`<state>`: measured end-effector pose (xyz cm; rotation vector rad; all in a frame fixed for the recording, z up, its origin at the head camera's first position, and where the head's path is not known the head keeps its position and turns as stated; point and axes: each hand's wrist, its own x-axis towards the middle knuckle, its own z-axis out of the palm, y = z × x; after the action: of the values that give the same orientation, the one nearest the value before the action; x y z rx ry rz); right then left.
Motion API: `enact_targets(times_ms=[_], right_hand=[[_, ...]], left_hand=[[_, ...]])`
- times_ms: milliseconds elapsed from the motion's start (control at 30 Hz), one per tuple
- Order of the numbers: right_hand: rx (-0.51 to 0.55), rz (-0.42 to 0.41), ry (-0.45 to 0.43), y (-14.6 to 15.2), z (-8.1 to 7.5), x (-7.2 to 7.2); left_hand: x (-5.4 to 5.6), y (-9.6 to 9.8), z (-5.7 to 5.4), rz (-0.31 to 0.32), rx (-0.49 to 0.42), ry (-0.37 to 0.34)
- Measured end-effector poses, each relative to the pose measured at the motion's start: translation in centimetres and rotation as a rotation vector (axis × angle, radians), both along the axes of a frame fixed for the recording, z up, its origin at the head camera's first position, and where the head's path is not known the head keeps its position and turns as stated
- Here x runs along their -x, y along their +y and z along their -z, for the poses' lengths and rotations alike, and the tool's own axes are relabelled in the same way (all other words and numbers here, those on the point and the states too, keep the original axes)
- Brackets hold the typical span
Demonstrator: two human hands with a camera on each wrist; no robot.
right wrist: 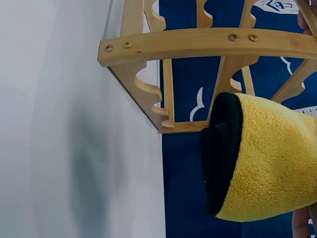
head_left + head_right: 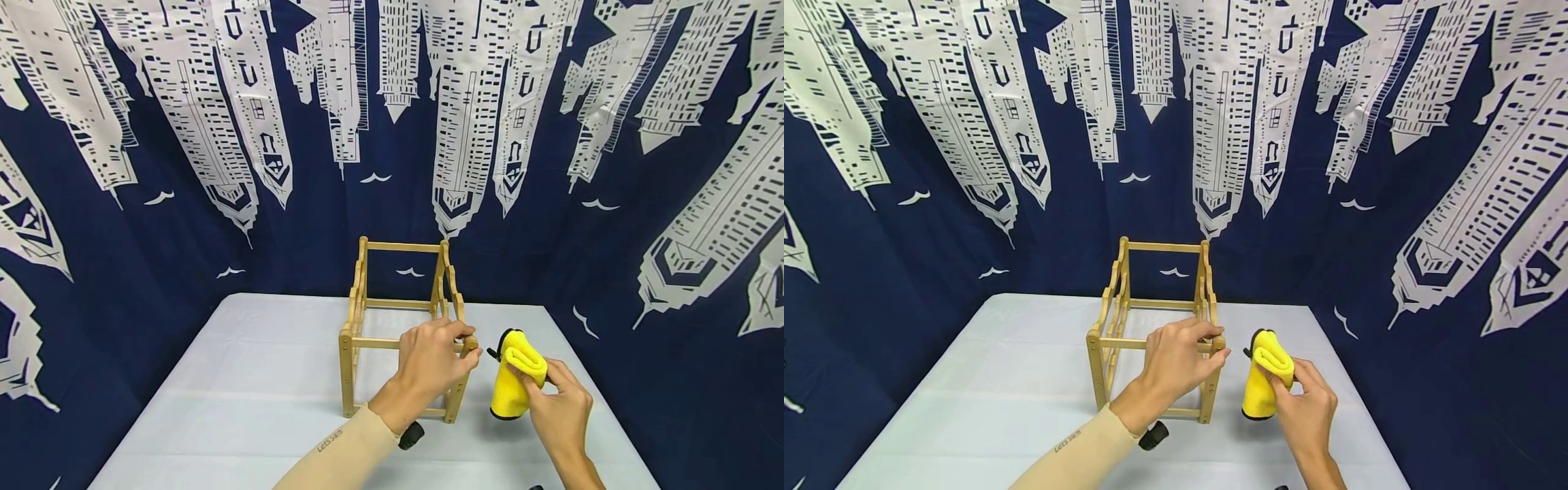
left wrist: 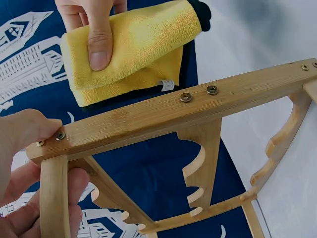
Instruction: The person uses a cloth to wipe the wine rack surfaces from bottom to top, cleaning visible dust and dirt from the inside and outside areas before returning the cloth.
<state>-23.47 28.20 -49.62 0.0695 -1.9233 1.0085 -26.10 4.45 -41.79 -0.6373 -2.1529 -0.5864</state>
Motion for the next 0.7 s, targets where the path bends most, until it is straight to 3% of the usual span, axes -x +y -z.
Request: enact_targets(times_ms=[133,267,467,700], right_hand=[[-0.006,-0.008,-0.008,-0.3,0.3,-0.1],[-0.007,-0.015,-0.020,-0.5,0.7,-0.2],[-0.016,-0.022,-0.035,-0.7,1.1,-0.2],[-0.023,-0.034,-0.027,-0.9,1.1,-0.2]], left_hand=[[-0.4,-0.9,0.2,0.024,-0.026,0.009],[-0.9,-2.2,0.5,0.094,-0.056,0.003],[-1.4,-4.6,0.3,0.232,-0.065,-0.043],[-1.7,-7.2,-0.1,0.320,-0.053,-0.105]])
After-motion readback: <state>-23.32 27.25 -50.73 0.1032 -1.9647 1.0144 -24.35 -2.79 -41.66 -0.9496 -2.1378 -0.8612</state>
